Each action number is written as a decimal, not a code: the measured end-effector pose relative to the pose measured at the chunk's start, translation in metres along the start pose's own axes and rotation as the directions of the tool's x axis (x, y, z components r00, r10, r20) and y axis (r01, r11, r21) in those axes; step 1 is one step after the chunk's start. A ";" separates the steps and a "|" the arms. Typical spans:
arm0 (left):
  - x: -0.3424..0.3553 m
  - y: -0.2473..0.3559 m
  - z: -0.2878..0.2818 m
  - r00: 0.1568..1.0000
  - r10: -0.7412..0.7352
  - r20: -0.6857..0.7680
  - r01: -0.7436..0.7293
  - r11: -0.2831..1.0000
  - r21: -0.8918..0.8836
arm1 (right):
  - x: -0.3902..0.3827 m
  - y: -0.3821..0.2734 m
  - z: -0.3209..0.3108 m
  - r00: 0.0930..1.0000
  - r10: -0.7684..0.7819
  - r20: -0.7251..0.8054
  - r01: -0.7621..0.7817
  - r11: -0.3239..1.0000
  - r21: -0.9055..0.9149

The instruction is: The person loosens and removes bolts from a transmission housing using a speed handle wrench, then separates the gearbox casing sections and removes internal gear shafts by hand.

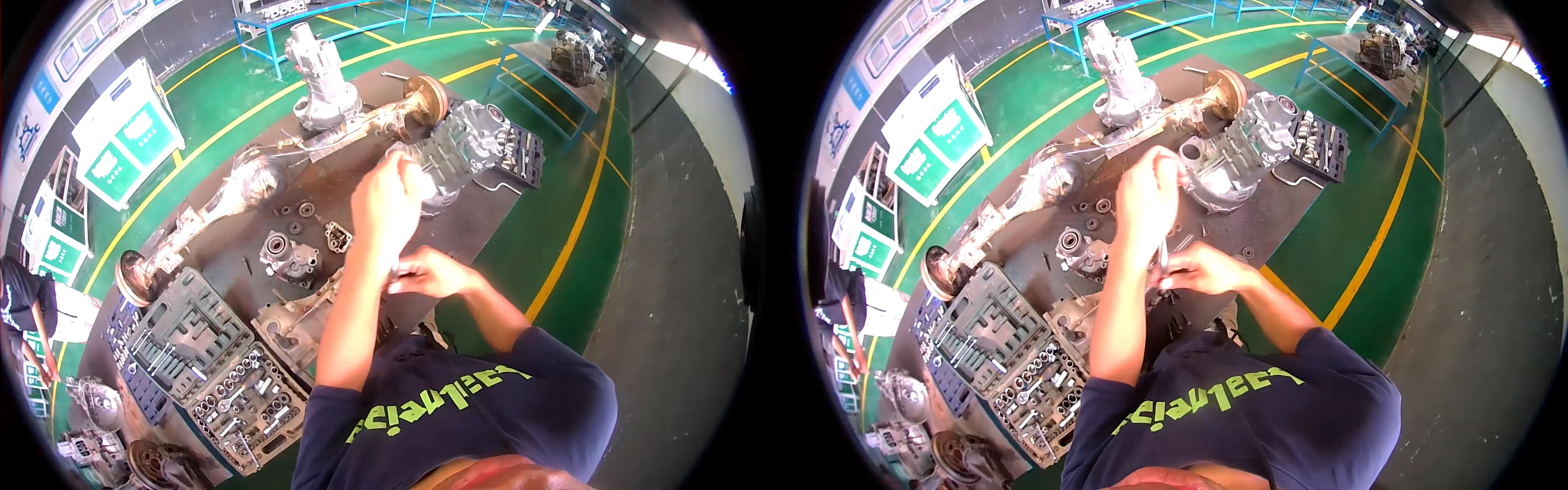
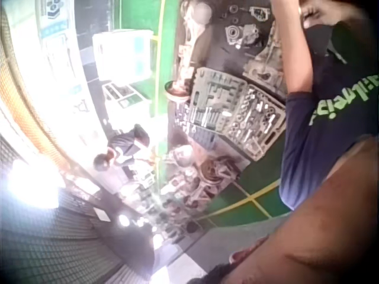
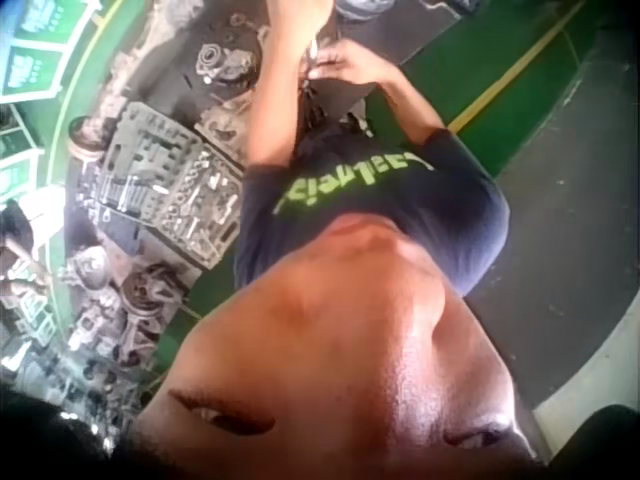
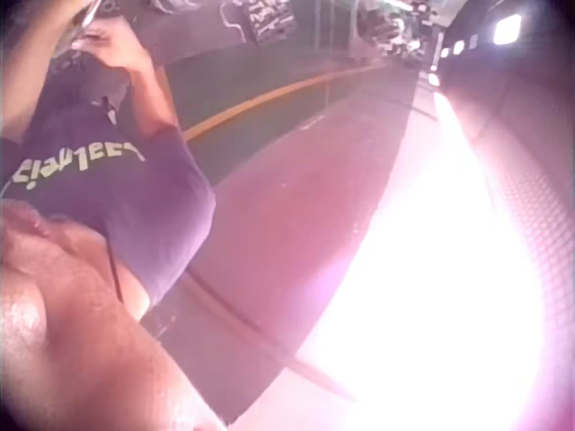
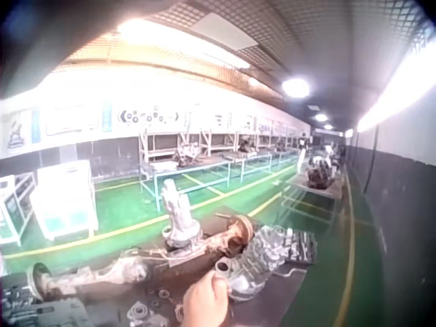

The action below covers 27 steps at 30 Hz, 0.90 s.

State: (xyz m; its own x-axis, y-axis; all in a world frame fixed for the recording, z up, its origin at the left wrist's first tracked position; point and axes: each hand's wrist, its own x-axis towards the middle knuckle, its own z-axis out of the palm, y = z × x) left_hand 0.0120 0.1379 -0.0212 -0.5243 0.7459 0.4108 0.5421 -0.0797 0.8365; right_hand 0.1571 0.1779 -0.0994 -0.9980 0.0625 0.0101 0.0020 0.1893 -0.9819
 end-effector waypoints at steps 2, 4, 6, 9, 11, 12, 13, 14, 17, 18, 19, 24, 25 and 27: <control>-0.005 0.017 0.012 0.999 0.007 0.048 -0.008 1.000 0.013 | 0.028 0.003 0.019 0.901 -0.352 -0.254 0.302 0.929 -0.215; -0.014 0.020 0.015 0.999 0.043 0.011 -0.043 0.999 0.022 | 0.069 0.027 0.018 0.982 -0.146 -0.121 0.163 0.976 0.143; -0.016 0.009 0.015 1.000 -0.003 0.022 0.003 1.000 0.002 | 0.096 0.028 0.009 0.947 -0.083 -0.312 0.074 0.996 -0.040; -0.012 0.018 0.008 0.996 0.036 0.080 -0.024 0.989 -0.148 | 0.088 0.089 -0.051 0.658 -0.337 -0.674 0.239 0.942 -0.237; -0.013 0.004 -0.016 0.999 -0.005 0.037 0.008 0.997 -0.078 | 0.070 0.045 -0.050 0.792 -0.200 -0.576 0.014 0.950 -0.311; -0.016 0.002 -0.024 0.999 0.004 -0.034 -0.005 0.999 -0.034 | 0.054 0.030 -0.044 0.819 -0.032 -0.573 -0.267 0.863 -0.429; -0.015 0.001 -0.023 0.997 0.030 -0.067 -0.032 0.999 -0.024 | 0.038 0.040 -0.043 0.798 -0.086 -0.596 -0.128 0.942 -0.309; -0.017 0.003 -0.026 0.997 -0.008 -0.075 0.007 1.000 -0.013 | 0.027 0.052 -0.037 0.783 -0.120 -0.610 0.021 0.986 -0.167; -0.013 -0.015 -0.026 0.991 -0.028 -0.133 0.042 0.994 0.104 | -0.002 0.060 -0.016 0.849 0.011 -0.529 -0.046 0.998 -0.052; -0.013 -0.017 -0.024 0.994 -0.052 -0.099 0.059 0.996 0.072 | -0.012 0.054 -0.005 0.861 0.048 -0.507 -0.072 0.997 -0.028; -0.014 -0.015 -0.013 0.976 -0.034 -0.214 0.047 0.997 0.060 | -0.020 0.050 0.008 0.886 0.009 -0.463 -0.029 0.999 -0.035; -0.018 -0.001 0.008 0.925 -0.066 -0.375 0.011 0.989 -0.148 | -0.005 0.068 0.036 0.962 -0.133 -0.240 0.069 0.964 -0.258; -0.019 0.002 0.013 0.930 -0.079 -0.358 0.014 0.983 -0.180 | 0.017 0.071 0.049 0.947 -0.015 -0.322 0.050 0.994 0.101; -0.026 0.004 0.024 0.927 -0.043 -0.373 -0.036 0.979 -0.201 | 0.055 0.067 0.062 0.929 0.055 -0.365 0.014 0.983 0.185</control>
State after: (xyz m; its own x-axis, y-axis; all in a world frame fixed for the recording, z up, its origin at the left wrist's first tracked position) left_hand 0.0432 0.1344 -0.0375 -0.7538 0.4484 0.4803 0.4177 -0.2374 0.8771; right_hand 0.0983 0.1329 -0.1760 -0.9043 0.4262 0.0243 -0.0241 0.0058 -0.9997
